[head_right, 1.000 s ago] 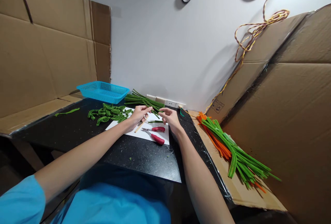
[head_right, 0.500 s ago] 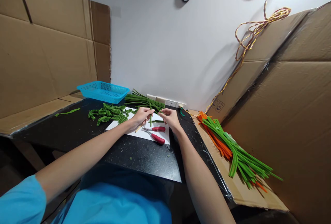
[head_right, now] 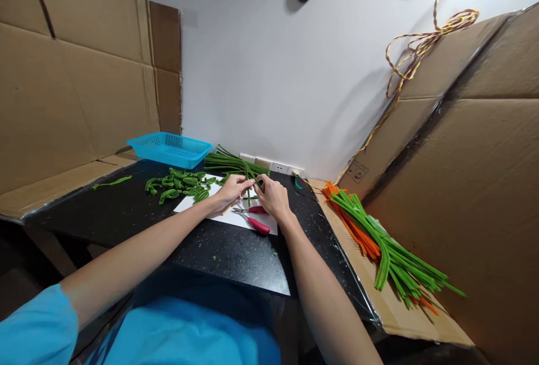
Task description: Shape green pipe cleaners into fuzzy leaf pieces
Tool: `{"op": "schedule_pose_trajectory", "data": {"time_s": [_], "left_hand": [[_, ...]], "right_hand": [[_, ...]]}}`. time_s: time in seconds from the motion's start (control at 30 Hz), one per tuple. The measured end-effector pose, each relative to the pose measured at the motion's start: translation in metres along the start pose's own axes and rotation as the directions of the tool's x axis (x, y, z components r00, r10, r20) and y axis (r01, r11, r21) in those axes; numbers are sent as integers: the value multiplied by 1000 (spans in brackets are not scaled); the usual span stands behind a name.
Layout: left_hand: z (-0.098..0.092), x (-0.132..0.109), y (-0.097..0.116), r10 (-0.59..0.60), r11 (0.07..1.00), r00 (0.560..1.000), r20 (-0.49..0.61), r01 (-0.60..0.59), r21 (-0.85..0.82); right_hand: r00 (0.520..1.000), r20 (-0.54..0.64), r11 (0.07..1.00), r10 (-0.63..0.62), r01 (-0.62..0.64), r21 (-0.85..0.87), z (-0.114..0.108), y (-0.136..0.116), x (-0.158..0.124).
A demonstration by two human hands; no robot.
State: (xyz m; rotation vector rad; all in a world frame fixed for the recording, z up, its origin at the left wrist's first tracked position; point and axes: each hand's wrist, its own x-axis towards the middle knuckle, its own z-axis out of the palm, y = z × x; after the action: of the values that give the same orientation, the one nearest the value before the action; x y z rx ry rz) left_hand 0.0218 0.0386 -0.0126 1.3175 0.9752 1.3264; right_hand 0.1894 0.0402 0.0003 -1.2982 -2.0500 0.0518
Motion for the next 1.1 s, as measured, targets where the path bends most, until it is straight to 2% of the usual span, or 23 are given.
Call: {"op": "schedule_pose_trajectory", "data": {"time_s": [0.2, 0.33, 0.43, 0.67, 1.1], "left_hand": [[-5, 3, 7, 0, 988, 999, -35, -6, -157], [-8, 1, 10, 5, 971, 999, -46, -16, -240], [-9, 3, 10, 24, 964, 994, -103, -50, -260], [-12, 10, 3, 87, 975, 972, -219, -128, -182], [-10, 9, 1, 82, 995, 986, -147, -90, -46]], "right_hand": [[999, 35, 988, -31, 36, -149, -3, -7, -1], [993, 97, 981, -68, 85, -174, -3, -4, -2], [988, 120, 979, -92, 112, -168, -2, -2, -2], [989, 106, 983, -103, 117, -144, -1, 2, -1], [988, -52, 983, -146, 139, -121, -1, 1, 0]]}}
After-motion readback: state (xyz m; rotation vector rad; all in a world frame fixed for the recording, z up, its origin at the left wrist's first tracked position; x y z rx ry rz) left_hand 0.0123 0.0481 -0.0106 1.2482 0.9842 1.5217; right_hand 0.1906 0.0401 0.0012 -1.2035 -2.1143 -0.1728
